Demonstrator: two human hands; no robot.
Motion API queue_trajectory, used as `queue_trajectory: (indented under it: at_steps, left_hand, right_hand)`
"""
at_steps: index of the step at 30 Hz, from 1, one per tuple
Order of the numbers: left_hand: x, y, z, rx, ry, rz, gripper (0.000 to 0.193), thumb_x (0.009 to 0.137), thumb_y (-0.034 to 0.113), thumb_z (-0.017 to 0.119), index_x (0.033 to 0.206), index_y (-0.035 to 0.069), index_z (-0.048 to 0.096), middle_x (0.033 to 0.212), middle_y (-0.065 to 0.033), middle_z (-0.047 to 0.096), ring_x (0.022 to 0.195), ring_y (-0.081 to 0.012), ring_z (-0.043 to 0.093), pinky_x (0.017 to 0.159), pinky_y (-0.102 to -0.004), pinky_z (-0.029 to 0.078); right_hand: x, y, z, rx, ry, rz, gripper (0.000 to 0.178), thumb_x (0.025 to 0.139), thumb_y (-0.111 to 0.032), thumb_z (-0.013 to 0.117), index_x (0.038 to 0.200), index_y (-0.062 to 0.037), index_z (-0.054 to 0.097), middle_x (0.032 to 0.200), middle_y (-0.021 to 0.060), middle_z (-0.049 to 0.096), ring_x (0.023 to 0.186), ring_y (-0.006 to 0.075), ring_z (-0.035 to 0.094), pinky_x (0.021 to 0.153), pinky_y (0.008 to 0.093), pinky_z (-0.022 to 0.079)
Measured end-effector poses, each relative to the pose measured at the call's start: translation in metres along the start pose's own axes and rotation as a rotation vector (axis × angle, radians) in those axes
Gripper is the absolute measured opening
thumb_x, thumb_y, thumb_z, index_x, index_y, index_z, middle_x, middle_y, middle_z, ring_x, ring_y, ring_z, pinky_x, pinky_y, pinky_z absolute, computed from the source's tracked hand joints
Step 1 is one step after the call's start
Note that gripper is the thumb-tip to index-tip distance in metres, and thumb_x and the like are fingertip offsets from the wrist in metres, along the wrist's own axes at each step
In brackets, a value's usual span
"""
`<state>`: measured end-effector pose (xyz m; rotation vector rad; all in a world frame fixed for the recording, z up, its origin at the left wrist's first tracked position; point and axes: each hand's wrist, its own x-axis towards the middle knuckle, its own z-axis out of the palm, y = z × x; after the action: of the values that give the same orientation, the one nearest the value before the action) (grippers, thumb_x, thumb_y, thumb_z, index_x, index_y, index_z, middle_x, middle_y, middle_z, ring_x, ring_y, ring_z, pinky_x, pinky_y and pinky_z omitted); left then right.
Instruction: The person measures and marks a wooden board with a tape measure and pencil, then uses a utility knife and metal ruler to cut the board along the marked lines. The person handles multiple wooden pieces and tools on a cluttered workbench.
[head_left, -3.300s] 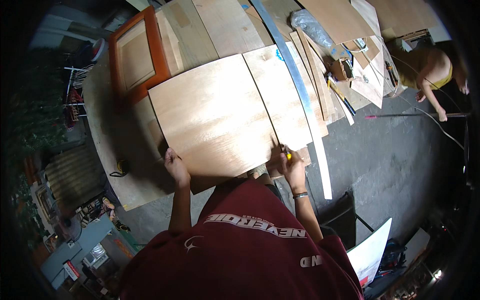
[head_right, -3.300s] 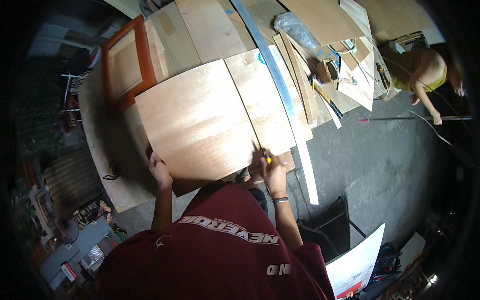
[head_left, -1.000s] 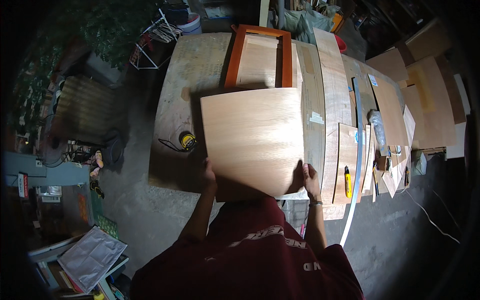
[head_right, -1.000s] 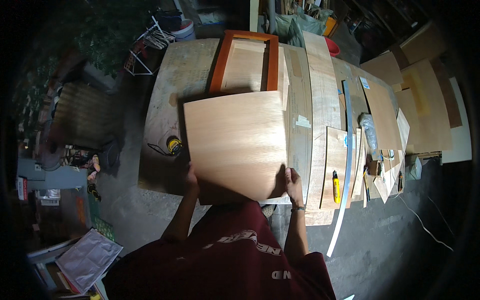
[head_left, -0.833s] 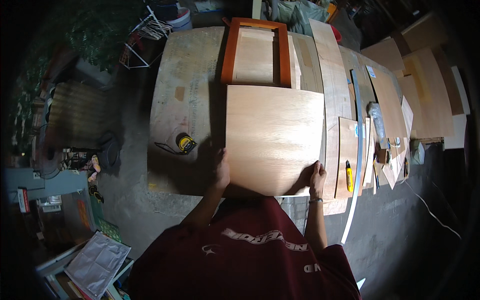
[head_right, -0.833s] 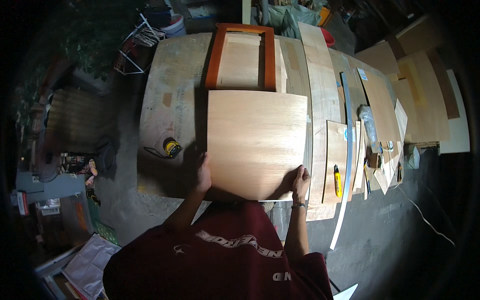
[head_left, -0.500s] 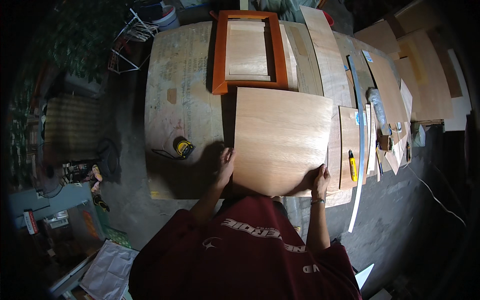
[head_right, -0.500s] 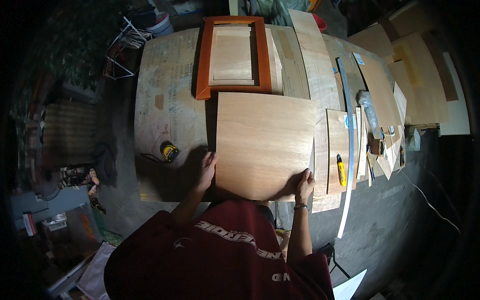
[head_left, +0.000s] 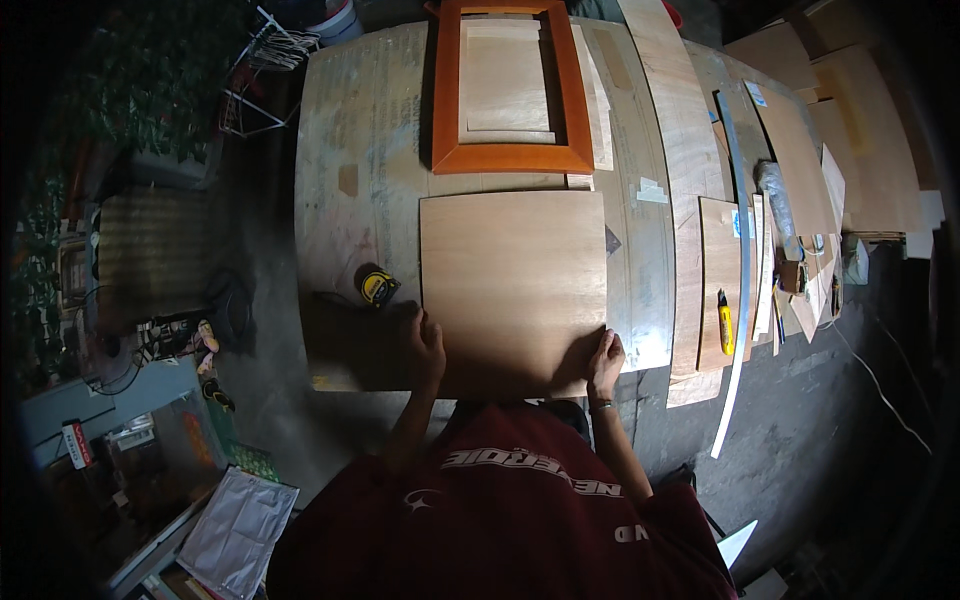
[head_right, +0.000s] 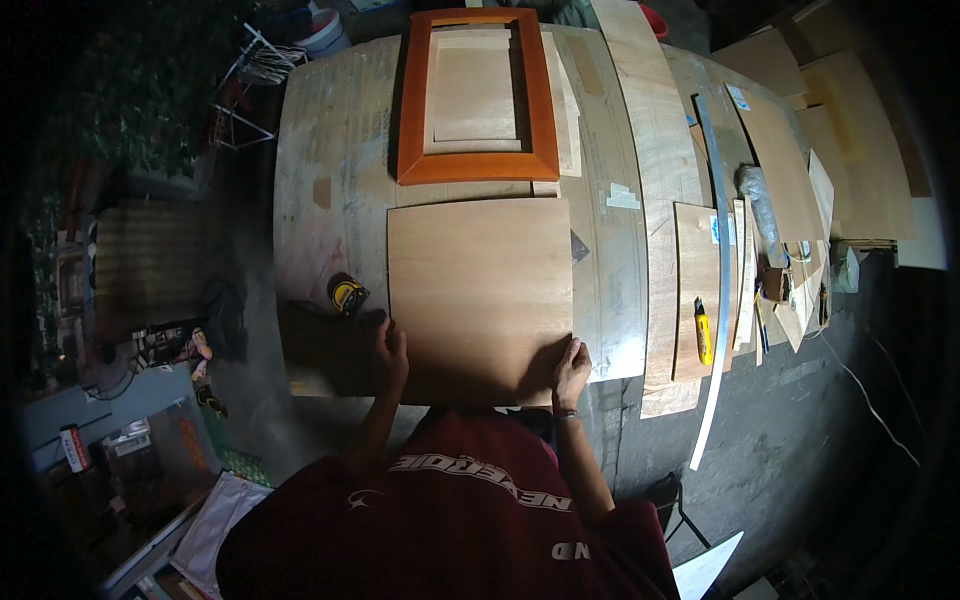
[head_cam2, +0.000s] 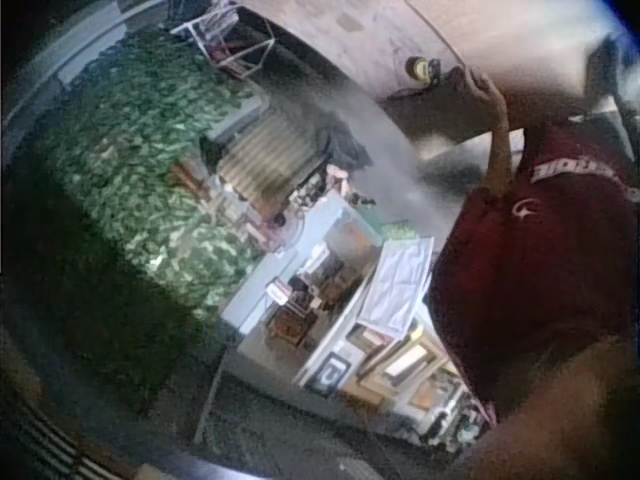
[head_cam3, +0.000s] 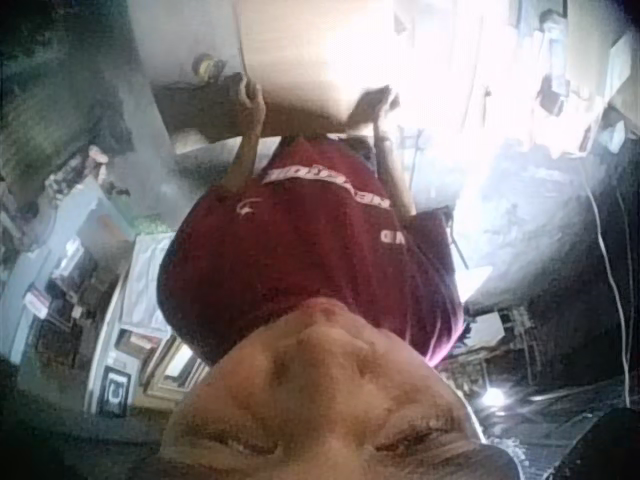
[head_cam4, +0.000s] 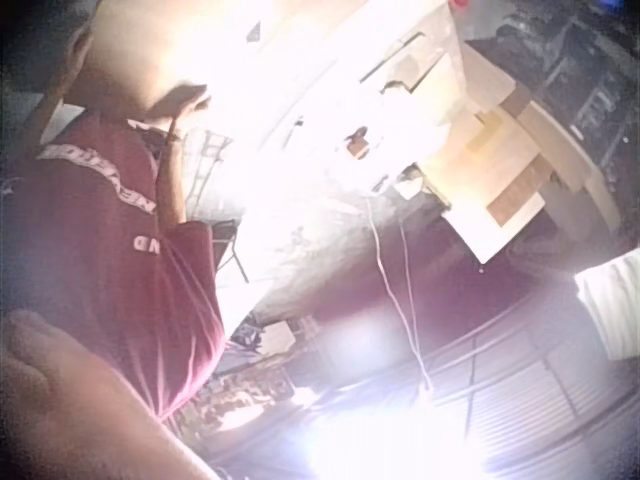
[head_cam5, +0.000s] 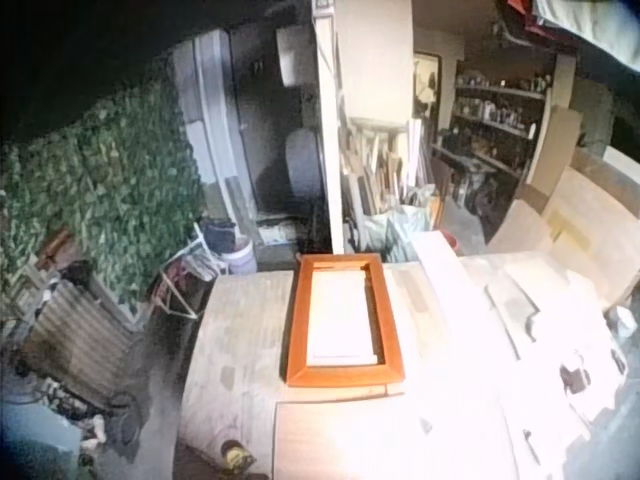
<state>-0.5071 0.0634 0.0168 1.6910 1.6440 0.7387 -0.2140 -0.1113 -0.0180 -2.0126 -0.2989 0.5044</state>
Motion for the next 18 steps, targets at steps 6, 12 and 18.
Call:
queue_trajectory:
  at_steps: [6, 12, 18]
  left_hand:
    - [0.087, 0.036, -0.002, -0.072, 0.046, 0.139, 0.041, 0.102, 0.024, 0.062, 0.13, -0.004, 0.055, 0.126, -0.02, 0.062, 0.118, -0.0282, 0.06, 0.101, -0.0407, 0.046]
    - [0.262, 0.063, 0.06, -0.549, -0.173, -0.149, 0.04, 0.101, 0.028, 0.067, 0.127, 0.0, 0.057, 0.121, -0.0077, 0.064, 0.109, -0.0168, 0.06, 0.094, -0.0322, 0.048]
    - [0.311, 0.073, 0.106, -0.634, -0.277, -0.43, 0.058, 0.086, 0.049, 0.082, 0.126, 0.012, 0.061, 0.112, 0.0009, 0.062, 0.094, -0.013, 0.06, 0.09, -0.0296, 0.047]
  right_hand:
    - [0.004, -0.057, 0.003, -0.091, 0.041, -0.247, 0.029, 0.106, -0.013, 0.054, 0.13, 0.0033, 0.056, 0.11, 0.0138, 0.057, 0.095, 0.0203, 0.055, 0.09, 0.0346, 0.047]
    - [0.129, -0.111, 0.053, 0.254, -0.337, -0.075, 0.039, 0.108, -0.031, 0.055, 0.132, -0.0009, 0.058, 0.122, 0.013, 0.066, 0.105, 0.019, 0.064, 0.092, 0.0349, 0.052]
    - [0.242, -0.157, 0.129, 0.359, -0.463, 0.063, 0.048, 0.103, -0.038, 0.062, 0.132, 0.0002, 0.059, 0.12, 0.0127, 0.069, 0.107, 0.02, 0.066, 0.094, 0.0363, 0.053]
